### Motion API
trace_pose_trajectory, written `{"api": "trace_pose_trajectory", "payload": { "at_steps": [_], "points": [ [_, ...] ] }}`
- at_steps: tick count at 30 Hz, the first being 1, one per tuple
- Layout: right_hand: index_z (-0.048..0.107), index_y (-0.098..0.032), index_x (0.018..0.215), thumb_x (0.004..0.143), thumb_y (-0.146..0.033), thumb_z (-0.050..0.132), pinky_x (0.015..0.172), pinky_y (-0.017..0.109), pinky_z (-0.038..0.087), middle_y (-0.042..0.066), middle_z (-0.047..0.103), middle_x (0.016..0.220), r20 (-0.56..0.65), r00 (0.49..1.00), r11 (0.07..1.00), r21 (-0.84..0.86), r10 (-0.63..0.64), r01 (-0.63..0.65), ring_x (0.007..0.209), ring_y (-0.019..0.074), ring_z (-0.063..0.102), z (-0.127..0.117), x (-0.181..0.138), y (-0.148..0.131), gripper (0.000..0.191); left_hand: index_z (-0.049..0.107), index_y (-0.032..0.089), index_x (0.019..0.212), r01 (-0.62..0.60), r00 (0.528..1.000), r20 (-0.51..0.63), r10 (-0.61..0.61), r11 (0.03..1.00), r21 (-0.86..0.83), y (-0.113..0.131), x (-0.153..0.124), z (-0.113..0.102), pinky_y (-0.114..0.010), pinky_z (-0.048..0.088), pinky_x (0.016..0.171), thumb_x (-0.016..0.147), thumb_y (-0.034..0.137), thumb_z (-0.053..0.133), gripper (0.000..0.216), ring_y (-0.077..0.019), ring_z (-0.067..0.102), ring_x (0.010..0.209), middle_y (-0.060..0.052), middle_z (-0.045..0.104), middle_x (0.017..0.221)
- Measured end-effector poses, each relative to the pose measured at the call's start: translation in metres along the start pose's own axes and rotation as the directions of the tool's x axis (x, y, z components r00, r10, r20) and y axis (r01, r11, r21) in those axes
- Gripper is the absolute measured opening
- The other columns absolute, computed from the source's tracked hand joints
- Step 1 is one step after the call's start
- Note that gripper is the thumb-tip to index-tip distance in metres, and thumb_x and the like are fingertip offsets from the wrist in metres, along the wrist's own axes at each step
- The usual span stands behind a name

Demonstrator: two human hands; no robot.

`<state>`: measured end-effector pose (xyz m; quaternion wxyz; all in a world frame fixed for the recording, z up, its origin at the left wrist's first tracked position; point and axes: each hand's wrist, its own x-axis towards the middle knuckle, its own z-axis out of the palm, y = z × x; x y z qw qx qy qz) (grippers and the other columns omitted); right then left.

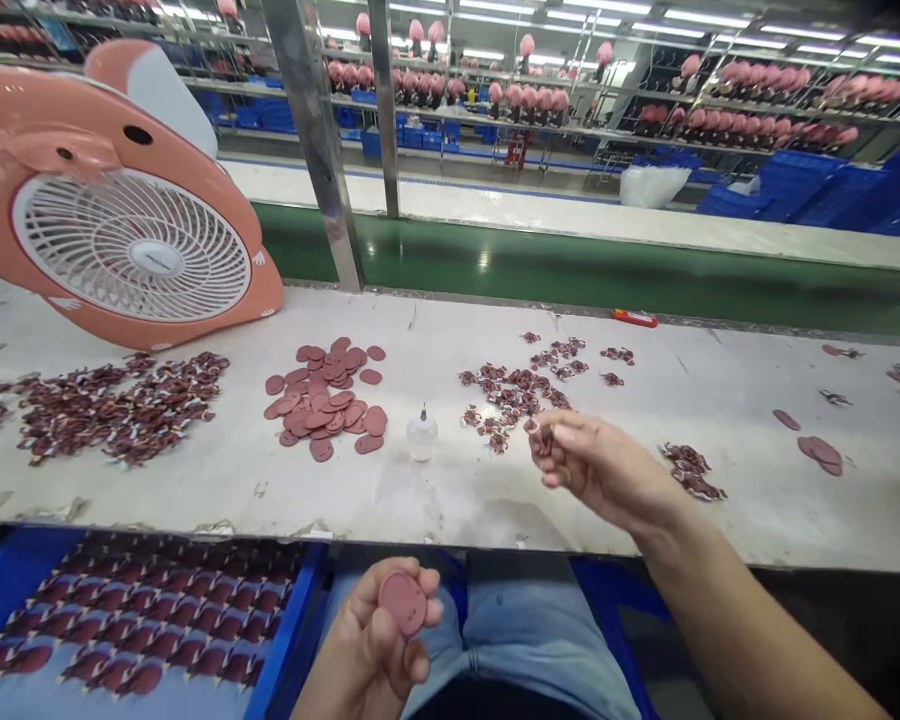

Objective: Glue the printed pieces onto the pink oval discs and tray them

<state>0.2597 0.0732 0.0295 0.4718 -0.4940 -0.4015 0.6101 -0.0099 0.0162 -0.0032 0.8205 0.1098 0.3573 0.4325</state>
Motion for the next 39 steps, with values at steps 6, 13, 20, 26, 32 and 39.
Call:
{"api": "trace_pose_trajectory", "payload": {
  "at_steps": [6,13,20,26,32,39],
  "points": [
    [0.072,-0.021,0.093,0.077,-0.033,0.078,0.056,0.019,0.056,0.001,0.064,0.079,0.112,0.988,0.953,0.274,0.102,-0.130,0.062,0.0087,0.062,0.041,-0.033,0.030,0.021,0.075,0.019,0.087,0.033,0.997,-0.077,-0.025,0.994,0.100,-0.004,-0.003,0.019,-0.016,0.050,0.050,0.062,0.036,0.087,0.033,-0.0121,0.067,0.070,-0.004,0.071,0.088],
    [0.076,-0.022,0.089,0.076,-0.034,0.080,0.066,0.020,0.057,0.002,0.067,0.081,0.199,0.974,0.937,0.306,0.113,-0.171,0.074,0.0113,0.063,0.063,-0.040,0.042,0.018,0.075,0.019,0.087,0.067,0.997,-0.042,-0.065,0.997,0.050,-0.008,-0.003,0.015,-0.014,0.050,0.050,0.060,0.038,0.088,0.035,-0.0116,0.068,0.071,-0.003,0.071,0.086],
    [0.075,-0.028,0.096,0.081,-0.028,0.077,0.072,0.023,0.058,0.001,0.073,0.089,0.222,0.970,0.964,0.219,0.100,-0.149,0.080,0.0129,0.069,0.069,-0.043,0.047,0.016,0.075,0.020,0.088,0.083,0.996,-0.015,-0.083,0.996,0.042,-0.010,-0.003,0.007,-0.015,0.052,0.053,0.065,0.036,0.085,0.029,-0.0120,0.069,0.073,-0.003,0.072,0.085],
    [0.075,-0.028,0.097,0.085,-0.020,0.072,0.077,0.025,0.057,0.002,0.074,0.096,0.264,0.964,0.990,-0.138,0.019,0.018,0.087,0.0158,0.070,0.069,-0.049,0.022,0.014,0.075,0.016,0.082,0.123,0.992,0.012,-0.124,0.991,0.058,-0.012,-0.003,0.004,-0.016,0.053,0.052,0.061,0.040,0.087,0.034,-0.0112,0.065,0.065,-0.001,0.067,0.071],
    [0.073,-0.028,0.103,0.084,-0.006,0.067,0.070,0.014,0.053,-0.004,0.072,0.088,0.386,0.921,0.841,-0.478,-0.059,0.254,0.077,0.0075,0.066,0.075,-0.050,0.001,0.030,0.072,0.013,0.073,0.119,0.987,0.101,-0.126,0.990,0.075,-0.013,-0.004,0.003,-0.014,0.052,0.053,0.065,0.046,0.084,0.035,-0.0077,0.060,0.059,-0.001,0.063,0.066],
    [0.072,-0.025,0.103,0.085,-0.006,0.066,0.070,0.013,0.052,-0.004,0.072,0.087,0.444,0.895,0.817,-0.499,-0.043,0.287,0.076,0.0073,0.067,0.076,-0.045,-0.001,0.027,0.071,0.014,0.069,0.131,0.986,0.092,-0.136,0.990,0.053,-0.014,-0.003,0.000,-0.014,0.053,0.053,0.064,0.045,0.084,0.034,-0.0076,0.062,0.059,0.000,0.064,0.065]
  ]
}}
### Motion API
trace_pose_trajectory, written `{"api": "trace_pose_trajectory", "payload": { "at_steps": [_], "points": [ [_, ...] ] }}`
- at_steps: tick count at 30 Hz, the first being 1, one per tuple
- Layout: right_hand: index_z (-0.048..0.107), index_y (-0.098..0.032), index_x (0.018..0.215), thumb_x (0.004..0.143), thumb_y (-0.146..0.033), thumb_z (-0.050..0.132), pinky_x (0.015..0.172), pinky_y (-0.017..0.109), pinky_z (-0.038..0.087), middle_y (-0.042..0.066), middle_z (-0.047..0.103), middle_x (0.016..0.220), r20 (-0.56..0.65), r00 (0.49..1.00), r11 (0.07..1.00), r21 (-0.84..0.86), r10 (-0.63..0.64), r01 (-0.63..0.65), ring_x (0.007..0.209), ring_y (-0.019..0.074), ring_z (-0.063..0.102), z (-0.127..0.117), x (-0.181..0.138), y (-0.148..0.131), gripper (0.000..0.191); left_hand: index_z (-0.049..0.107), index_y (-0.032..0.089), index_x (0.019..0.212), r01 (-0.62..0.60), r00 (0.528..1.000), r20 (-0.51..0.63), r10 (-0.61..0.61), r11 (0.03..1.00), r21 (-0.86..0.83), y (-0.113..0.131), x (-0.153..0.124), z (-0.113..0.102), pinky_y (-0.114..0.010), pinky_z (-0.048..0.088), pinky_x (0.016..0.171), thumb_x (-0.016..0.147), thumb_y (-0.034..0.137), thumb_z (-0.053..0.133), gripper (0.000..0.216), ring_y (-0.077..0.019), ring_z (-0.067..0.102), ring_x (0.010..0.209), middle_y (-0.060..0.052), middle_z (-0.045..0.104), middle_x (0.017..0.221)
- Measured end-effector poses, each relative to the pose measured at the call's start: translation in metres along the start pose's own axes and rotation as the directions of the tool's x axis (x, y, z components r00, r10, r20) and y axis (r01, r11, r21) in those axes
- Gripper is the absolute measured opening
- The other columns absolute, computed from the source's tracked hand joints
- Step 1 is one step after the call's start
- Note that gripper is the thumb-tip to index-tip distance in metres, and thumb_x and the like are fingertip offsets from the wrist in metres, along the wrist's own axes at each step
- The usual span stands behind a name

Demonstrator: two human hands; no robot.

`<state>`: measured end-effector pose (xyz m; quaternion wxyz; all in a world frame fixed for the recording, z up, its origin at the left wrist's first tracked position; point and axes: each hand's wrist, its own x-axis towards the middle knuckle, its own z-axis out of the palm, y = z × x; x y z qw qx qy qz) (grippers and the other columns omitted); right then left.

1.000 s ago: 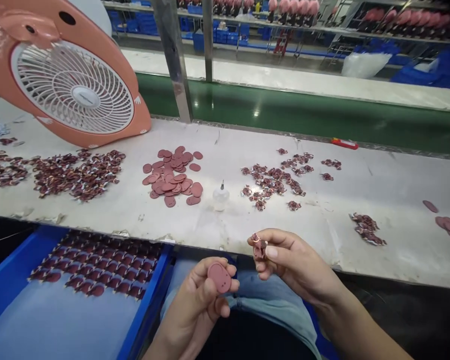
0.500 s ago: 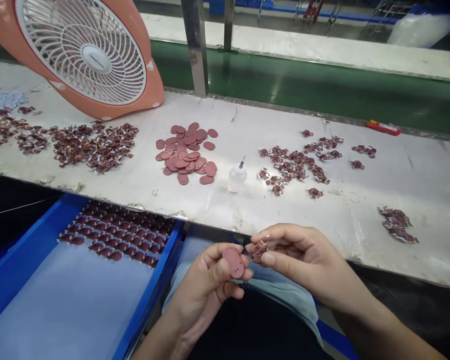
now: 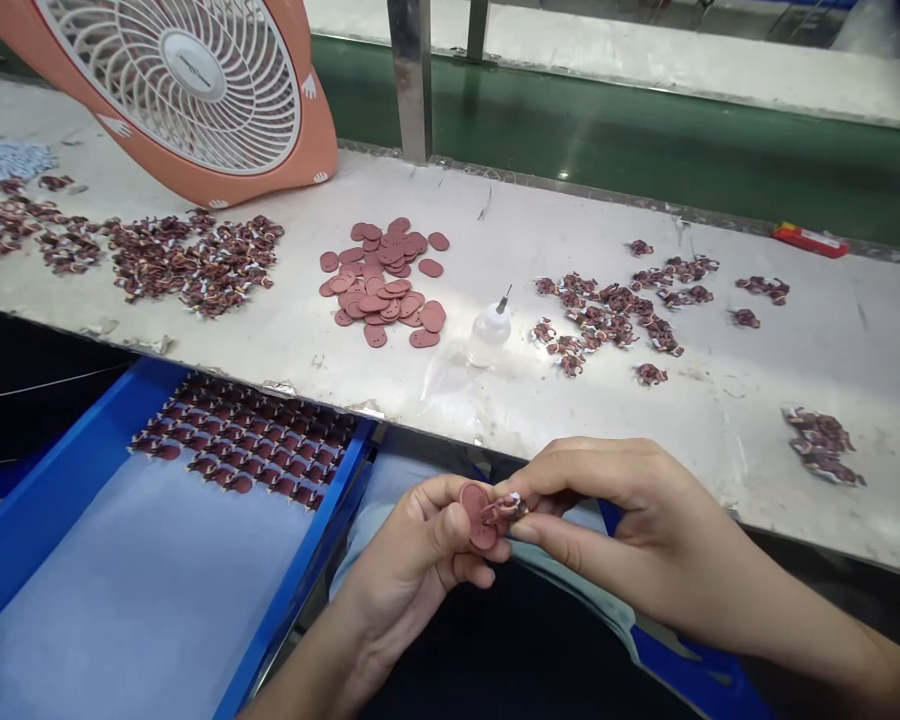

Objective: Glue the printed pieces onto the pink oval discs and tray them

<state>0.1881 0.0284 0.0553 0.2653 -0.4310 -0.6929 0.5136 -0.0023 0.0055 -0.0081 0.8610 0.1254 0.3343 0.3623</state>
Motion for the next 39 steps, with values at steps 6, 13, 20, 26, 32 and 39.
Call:
{"api": "trace_pose_trajectory", "payload": {
  "at_steps": [6,13,20,26,32,39],
  "points": [
    [0.073,-0.024,0.100,0.084,-0.004,0.066,0.067,0.014,0.051,-0.004,0.072,0.084,0.027,0.999,0.998,-0.055,-0.032,0.034,0.072,0.0068,0.066,-0.003,0.002,-0.002,0.026,0.072,0.015,0.070,0.020,1.000,-0.012,-0.020,1.000,-0.002,-0.002,0.002,-0.003,-0.013,0.052,0.051,0.063,0.045,0.084,0.033,-0.0076,0.063,0.058,0.000,0.066,0.063],
    [0.072,-0.024,0.097,0.085,-0.004,0.064,0.067,0.012,0.048,-0.006,0.071,0.081,0.059,0.997,0.992,-0.113,-0.041,0.047,0.071,0.0048,0.065,-0.006,0.004,-0.002,0.024,0.072,0.016,0.069,0.029,0.999,-0.042,-0.030,0.999,-0.026,-0.003,0.004,-0.003,-0.012,0.052,0.048,0.062,0.046,0.085,0.033,-0.0073,0.064,0.056,0.001,0.067,0.062],
    [0.069,-0.021,0.089,0.086,-0.007,0.064,0.065,0.014,0.049,-0.005,0.071,0.079,0.073,0.997,0.993,-0.110,-0.037,0.045,0.069,0.0059,0.064,-0.004,0.007,0.000,0.016,0.071,0.016,0.070,0.053,0.995,-0.086,-0.055,0.998,-0.029,-0.004,0.004,-0.003,-0.012,0.050,0.046,0.060,0.048,0.085,0.036,-0.0066,0.062,0.054,0.002,0.065,0.060],
    [0.069,-0.020,0.088,0.086,-0.008,0.064,0.063,0.016,0.049,-0.004,0.070,0.078,0.060,0.998,0.996,-0.090,-0.014,0.019,0.067,0.0070,0.064,-0.001,0.007,0.002,0.014,0.072,0.017,0.072,0.060,0.991,-0.112,-0.067,0.996,-0.062,-0.004,0.002,-0.001,-0.011,0.049,0.047,0.061,0.047,0.084,0.034,-0.0058,0.062,0.054,0.003,0.066,0.060],
    [0.070,-0.020,0.086,0.086,-0.010,0.065,0.064,0.018,0.049,-0.004,0.069,0.078,0.044,0.999,0.998,-0.056,0.031,-0.028,0.069,0.0083,0.063,0.002,0.009,0.007,0.011,0.072,0.016,0.073,0.083,0.983,-0.160,-0.095,0.994,-0.077,-0.003,0.002,0.001,-0.011,0.048,0.046,0.060,0.045,0.086,0.034,-0.0056,0.062,0.054,0.003,0.067,0.061],
    [0.071,-0.019,0.092,0.088,-0.012,0.063,0.066,0.020,0.050,-0.002,0.069,0.081,0.092,0.994,0.997,-0.048,0.059,-0.054,0.072,0.0096,0.064,-0.001,0.008,0.007,0.011,0.073,0.015,0.075,0.099,0.976,-0.182,-0.117,0.990,-0.103,-0.002,0.002,0.002,-0.010,0.047,0.045,0.060,0.043,0.086,0.034,-0.0064,0.064,0.055,0.002,0.068,0.063]
  ]
}}
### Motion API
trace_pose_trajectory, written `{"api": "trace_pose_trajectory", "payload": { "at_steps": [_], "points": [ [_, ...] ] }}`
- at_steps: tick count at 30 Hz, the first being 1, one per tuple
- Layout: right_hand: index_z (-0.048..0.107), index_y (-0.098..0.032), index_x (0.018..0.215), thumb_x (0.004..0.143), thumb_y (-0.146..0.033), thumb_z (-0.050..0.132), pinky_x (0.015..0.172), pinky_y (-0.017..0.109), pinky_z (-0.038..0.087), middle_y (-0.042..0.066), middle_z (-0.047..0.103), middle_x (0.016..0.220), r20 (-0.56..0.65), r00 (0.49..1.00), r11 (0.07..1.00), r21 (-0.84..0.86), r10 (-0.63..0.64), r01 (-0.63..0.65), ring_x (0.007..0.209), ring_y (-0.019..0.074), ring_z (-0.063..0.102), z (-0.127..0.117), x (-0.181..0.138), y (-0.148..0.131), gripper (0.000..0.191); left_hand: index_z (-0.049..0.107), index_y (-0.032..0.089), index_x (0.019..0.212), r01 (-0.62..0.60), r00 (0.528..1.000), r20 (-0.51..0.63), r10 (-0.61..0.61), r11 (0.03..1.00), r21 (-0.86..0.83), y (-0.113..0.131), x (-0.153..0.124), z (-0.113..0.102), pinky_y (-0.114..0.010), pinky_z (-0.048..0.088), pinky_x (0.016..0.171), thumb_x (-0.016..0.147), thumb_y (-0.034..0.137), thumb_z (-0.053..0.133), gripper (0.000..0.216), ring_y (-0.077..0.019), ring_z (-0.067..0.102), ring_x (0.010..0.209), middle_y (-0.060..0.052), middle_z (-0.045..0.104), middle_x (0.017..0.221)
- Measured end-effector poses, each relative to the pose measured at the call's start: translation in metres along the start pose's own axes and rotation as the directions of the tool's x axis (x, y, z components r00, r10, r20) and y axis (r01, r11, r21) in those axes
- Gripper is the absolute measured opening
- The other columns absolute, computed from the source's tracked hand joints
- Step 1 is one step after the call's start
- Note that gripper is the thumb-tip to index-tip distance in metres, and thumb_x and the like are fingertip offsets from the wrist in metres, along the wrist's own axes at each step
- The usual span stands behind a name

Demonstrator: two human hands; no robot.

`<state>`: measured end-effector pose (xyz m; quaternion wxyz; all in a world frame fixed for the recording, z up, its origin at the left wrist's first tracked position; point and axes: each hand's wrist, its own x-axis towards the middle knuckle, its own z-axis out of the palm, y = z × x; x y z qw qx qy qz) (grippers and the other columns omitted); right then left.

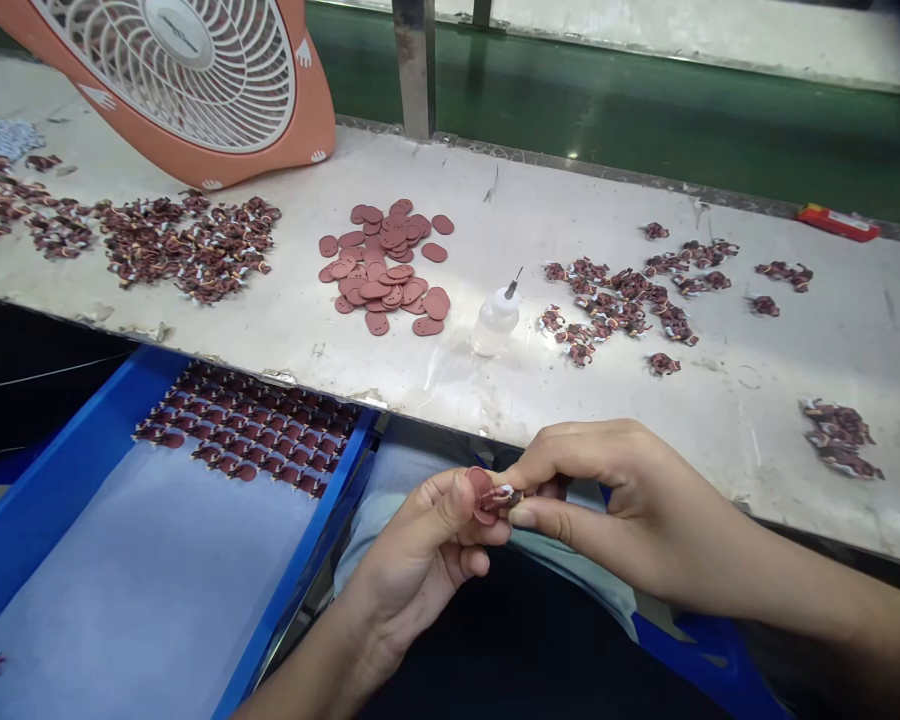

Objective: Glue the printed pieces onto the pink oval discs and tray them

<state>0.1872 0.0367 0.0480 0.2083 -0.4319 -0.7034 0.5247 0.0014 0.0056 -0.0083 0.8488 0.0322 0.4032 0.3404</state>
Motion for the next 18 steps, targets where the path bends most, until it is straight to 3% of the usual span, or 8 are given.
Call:
{"api": "trace_pose_trajectory", "payload": {
  "at_steps": [18],
  "points": [
    [0.069,-0.018,0.092,0.088,-0.008,0.062,0.067,0.021,0.048,0.000,0.068,0.081,0.013,0.994,0.986,-0.125,-0.111,0.111,0.073,0.0100,0.063,-0.0009,-0.0002,-0.0058,0.013,0.071,0.015,0.073,-0.048,0.998,0.032,0.047,0.999,0.010,-0.0026,-0.0026,0.0015,-0.011,0.046,0.045,0.065,0.043,0.084,0.032,-0.0059,0.060,0.056,0.001,0.064,0.064]
  ]
}}
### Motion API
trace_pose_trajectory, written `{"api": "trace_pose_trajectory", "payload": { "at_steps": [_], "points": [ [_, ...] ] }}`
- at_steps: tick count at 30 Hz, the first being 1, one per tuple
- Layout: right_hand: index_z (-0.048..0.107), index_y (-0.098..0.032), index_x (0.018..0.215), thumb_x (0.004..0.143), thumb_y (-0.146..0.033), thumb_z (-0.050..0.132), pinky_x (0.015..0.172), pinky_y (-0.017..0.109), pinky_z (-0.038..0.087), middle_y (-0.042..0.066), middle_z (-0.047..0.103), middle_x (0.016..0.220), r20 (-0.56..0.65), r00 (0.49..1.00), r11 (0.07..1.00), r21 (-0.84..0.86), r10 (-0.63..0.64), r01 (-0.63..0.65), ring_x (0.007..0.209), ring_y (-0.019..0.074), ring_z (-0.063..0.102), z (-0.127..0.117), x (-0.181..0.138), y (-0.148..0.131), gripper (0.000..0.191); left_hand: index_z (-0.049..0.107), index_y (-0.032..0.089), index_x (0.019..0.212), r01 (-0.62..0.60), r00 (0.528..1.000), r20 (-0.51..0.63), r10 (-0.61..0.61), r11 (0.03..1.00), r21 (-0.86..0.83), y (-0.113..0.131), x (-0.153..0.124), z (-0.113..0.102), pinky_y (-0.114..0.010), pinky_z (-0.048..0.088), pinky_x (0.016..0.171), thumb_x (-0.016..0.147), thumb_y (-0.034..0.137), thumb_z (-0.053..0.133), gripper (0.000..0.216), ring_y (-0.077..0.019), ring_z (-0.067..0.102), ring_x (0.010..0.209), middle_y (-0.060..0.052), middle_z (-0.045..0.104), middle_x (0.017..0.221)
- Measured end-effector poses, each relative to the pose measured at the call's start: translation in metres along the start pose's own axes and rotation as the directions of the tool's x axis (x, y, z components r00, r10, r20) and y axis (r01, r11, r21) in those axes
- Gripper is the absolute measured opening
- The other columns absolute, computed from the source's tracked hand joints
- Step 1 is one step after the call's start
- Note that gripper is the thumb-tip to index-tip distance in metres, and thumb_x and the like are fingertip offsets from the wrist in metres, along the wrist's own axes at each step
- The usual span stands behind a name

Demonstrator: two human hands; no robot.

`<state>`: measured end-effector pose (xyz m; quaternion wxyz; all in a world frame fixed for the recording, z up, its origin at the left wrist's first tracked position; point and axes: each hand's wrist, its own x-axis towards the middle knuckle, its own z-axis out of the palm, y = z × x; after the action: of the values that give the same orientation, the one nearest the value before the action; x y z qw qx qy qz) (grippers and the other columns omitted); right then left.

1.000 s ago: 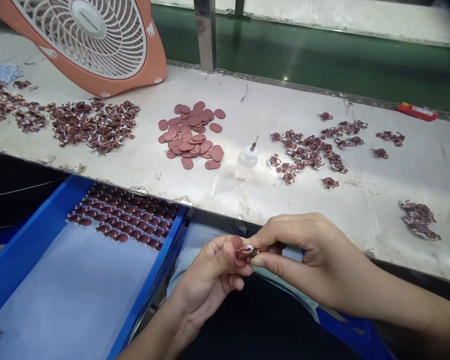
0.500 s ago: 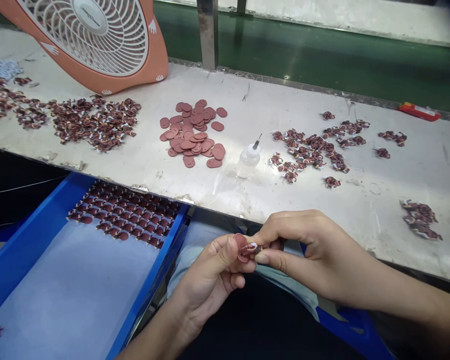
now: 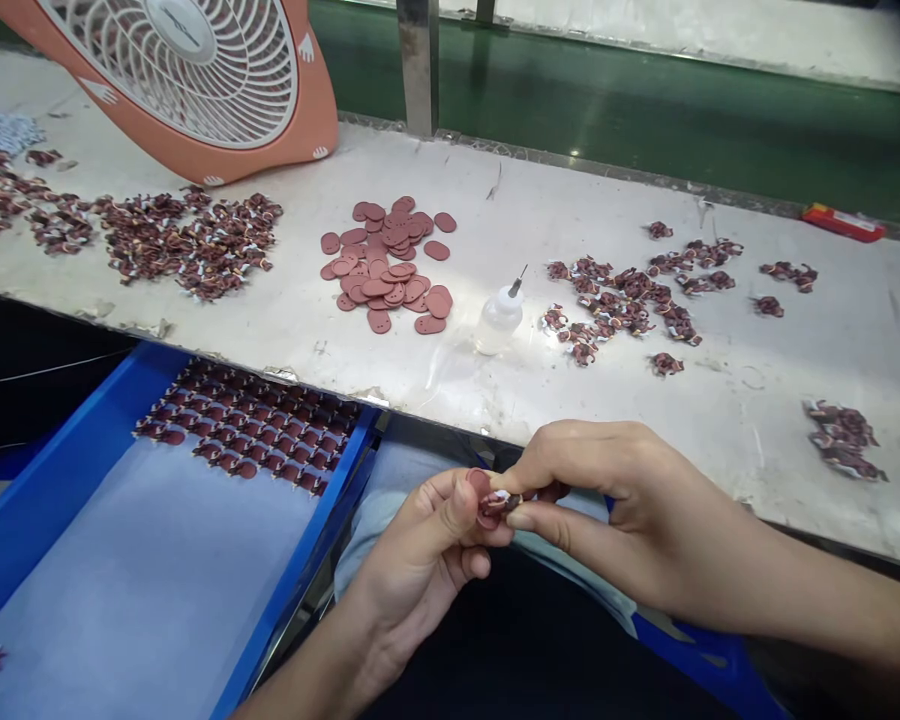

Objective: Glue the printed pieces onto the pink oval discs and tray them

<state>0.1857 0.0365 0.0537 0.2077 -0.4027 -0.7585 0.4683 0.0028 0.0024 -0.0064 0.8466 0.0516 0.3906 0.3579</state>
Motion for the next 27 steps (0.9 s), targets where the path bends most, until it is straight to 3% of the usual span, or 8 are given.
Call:
{"api": "trace_pose_trajectory", "payload": {
  "at_steps": [9,13,16,22,27],
  "points": [
    [0.063,-0.020,0.110,0.091,-0.005,0.060,0.074,0.020,0.051,0.001,0.070,0.093,-0.006,0.981,0.979,-0.066,-0.192,0.191,0.082,0.0106,0.062,0.003,-0.015,-0.006,0.024,0.070,0.016,0.071,-0.102,0.989,0.113,0.095,0.993,0.066,0.001,-0.011,0.004,-0.013,0.044,0.047,0.057,0.043,0.088,0.036,-0.0070,0.059,0.053,0.001,0.065,0.059],
    [0.065,-0.018,0.109,0.091,-0.008,0.060,0.070,0.020,0.055,0.006,0.069,0.093,-0.060,0.967,0.963,-0.121,-0.249,0.241,0.079,0.0132,0.064,0.008,-0.025,-0.007,0.022,0.071,0.019,0.072,-0.082,0.984,0.165,0.070,0.994,0.066,0.002,-0.013,0.006,-0.014,0.044,0.046,0.050,0.040,0.090,0.037,-0.0064,0.056,0.047,0.003,0.064,0.056],
    [0.066,-0.019,0.112,0.090,-0.007,0.061,0.071,0.021,0.056,0.007,0.068,0.095,-0.102,0.964,0.963,-0.138,-0.246,0.232,0.078,0.0142,0.064,0.009,-0.028,-0.007,0.025,0.072,0.020,0.073,-0.060,0.982,0.184,0.047,0.996,0.063,0.002,-0.012,0.005,-0.015,0.045,0.045,0.049,0.040,0.091,0.036,-0.0064,0.056,0.046,0.004,0.064,0.056],
    [0.065,-0.020,0.110,0.088,-0.006,0.063,0.073,0.018,0.054,0.003,0.066,0.089,-0.001,0.986,0.979,-0.123,-0.166,0.164,0.081,0.0114,0.062,0.001,-0.023,-0.010,0.026,0.071,0.017,0.070,-0.027,0.988,0.153,0.017,0.998,0.065,0.001,-0.007,0.006,-0.014,0.045,0.046,0.049,0.044,0.090,0.039,-0.0063,0.057,0.048,0.003,0.063,0.057],
    [0.068,-0.021,0.107,0.092,-0.011,0.061,0.072,0.021,0.057,0.006,0.067,0.091,-0.067,0.983,0.974,-0.160,-0.172,0.160,0.080,0.0137,0.065,0.004,-0.030,-0.015,0.020,0.074,0.021,0.072,-0.026,0.981,0.193,0.015,0.998,0.054,0.003,-0.008,0.008,-0.018,0.048,0.047,0.054,0.031,0.091,0.026,-0.0092,0.060,0.046,0.002,0.068,0.055]
  ]
}}
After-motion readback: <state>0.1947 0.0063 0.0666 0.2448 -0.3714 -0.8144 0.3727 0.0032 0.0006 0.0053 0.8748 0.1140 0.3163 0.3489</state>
